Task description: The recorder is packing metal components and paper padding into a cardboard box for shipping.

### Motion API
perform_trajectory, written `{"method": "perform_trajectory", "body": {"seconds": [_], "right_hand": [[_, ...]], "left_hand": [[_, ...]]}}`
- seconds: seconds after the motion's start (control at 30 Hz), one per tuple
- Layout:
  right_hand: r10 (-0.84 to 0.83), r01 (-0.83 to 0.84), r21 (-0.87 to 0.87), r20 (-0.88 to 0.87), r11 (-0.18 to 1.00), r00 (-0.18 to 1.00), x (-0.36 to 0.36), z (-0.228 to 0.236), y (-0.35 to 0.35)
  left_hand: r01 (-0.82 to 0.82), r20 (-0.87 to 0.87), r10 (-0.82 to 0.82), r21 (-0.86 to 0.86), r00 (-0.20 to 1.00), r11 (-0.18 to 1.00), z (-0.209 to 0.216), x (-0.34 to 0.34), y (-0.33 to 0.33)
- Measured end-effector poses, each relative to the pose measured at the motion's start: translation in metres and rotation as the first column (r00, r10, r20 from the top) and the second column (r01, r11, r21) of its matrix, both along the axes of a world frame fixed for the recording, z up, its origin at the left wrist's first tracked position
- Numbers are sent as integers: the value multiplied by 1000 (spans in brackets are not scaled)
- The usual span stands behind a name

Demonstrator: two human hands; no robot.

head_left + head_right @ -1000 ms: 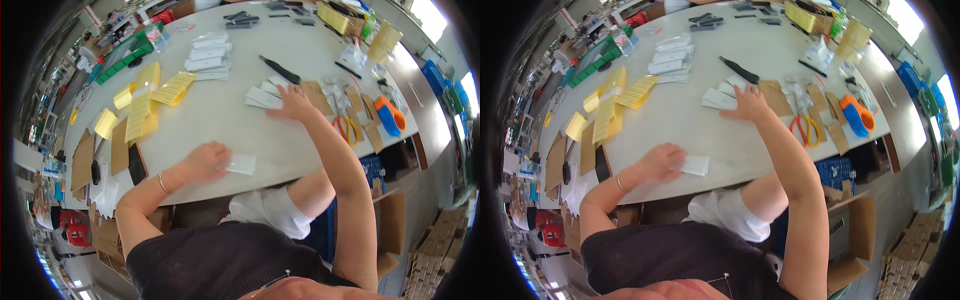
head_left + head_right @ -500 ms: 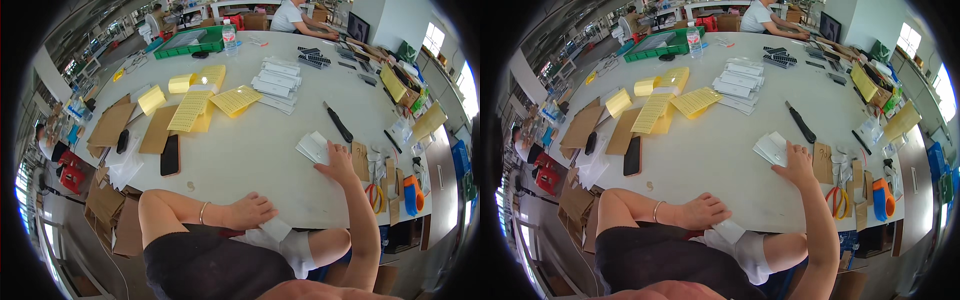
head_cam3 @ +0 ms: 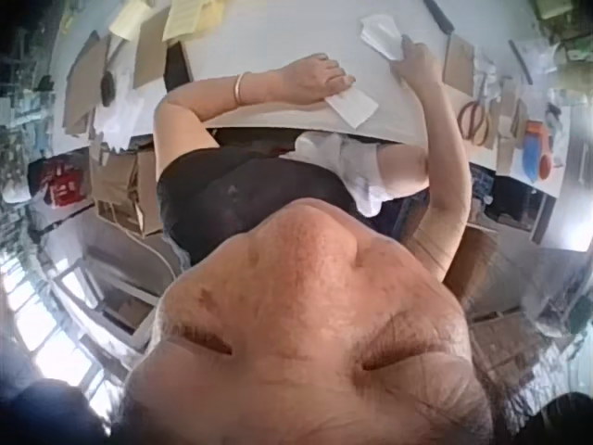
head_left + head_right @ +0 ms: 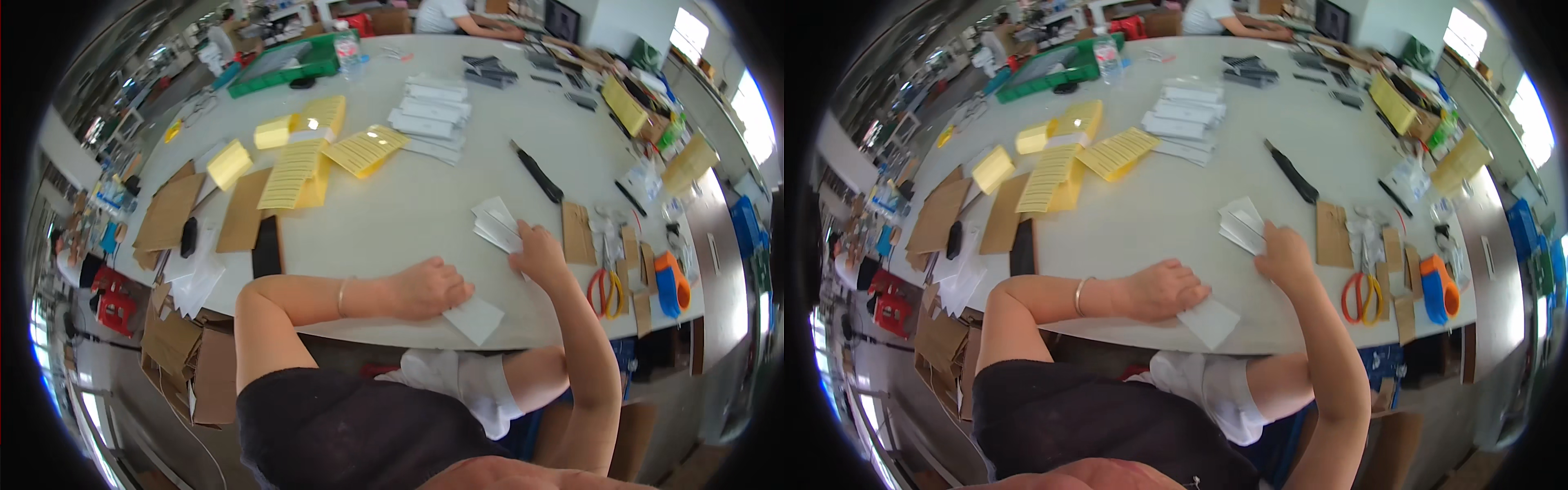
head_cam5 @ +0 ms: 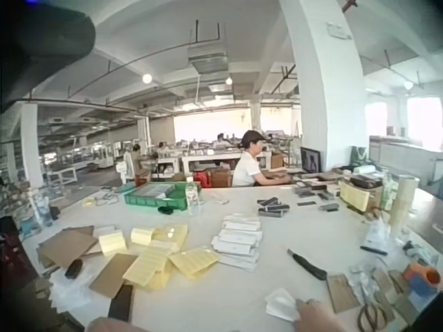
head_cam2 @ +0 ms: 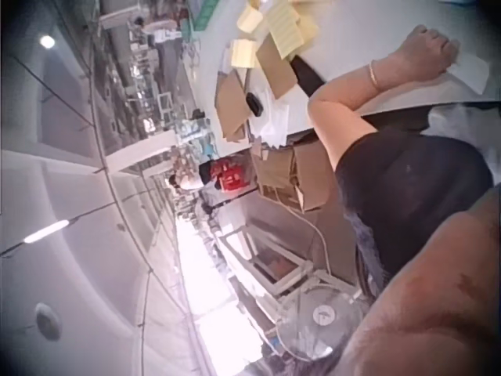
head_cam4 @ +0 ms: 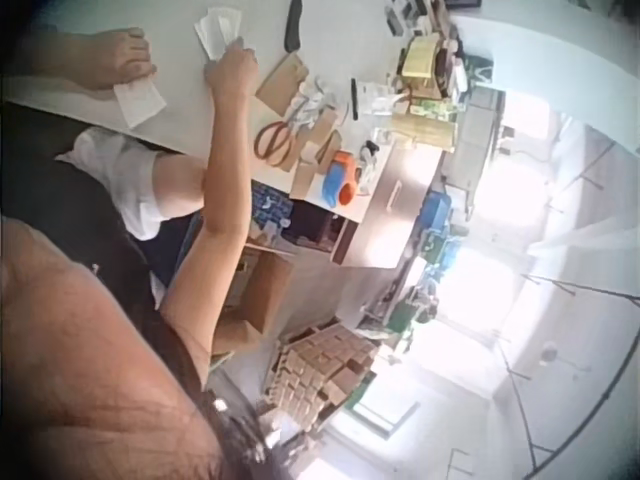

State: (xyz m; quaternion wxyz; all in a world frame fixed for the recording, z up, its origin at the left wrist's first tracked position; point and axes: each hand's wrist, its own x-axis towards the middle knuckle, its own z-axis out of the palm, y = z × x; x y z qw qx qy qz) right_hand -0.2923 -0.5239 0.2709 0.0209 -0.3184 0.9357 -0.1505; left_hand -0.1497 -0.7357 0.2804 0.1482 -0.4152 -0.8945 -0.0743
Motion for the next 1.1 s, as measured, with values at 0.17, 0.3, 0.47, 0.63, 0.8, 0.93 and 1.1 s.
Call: {"method": "perform_trajectory", "body": {"seconds": [0.17, 0.3, 0.47, 0.63, 0.8, 0.93, 1.1], "right_hand": [[28, -29, 113, 7, 993, 1000, 4, 13, -17], [-34, 41, -49, 129, 998, 991, -4, 17, -4], [-67, 90, -104, 204, 990, 977, -8, 15, 5], [-61, 70, -51, 152, 996, 986, -8, 14, 3], [-64, 68, -48, 79, 997, 995, -8, 9, 6], [-183, 203, -79, 206, 976, 961, -20, -5, 9], [-157, 159, -29, 64, 987, 986, 9, 10, -11]], "left_hand": [[-32, -6, 31, -129, 999, 991, -2, -2, -5], [17, 43, -12, -124, 999, 992, -12, -20, -6], [24, 100, -15, -85, 995, 996, -11, -26, 1], [63, 125, -57, -43, 991, 997, -16, -43, 3], [74, 165, -68, -28, 984, 997, -13, -47, 4], [63, 194, -55, -34, 980, 997, -11, -48, 6], [62, 181, -54, -38, 982, 997, -18, -48, 4]]}}
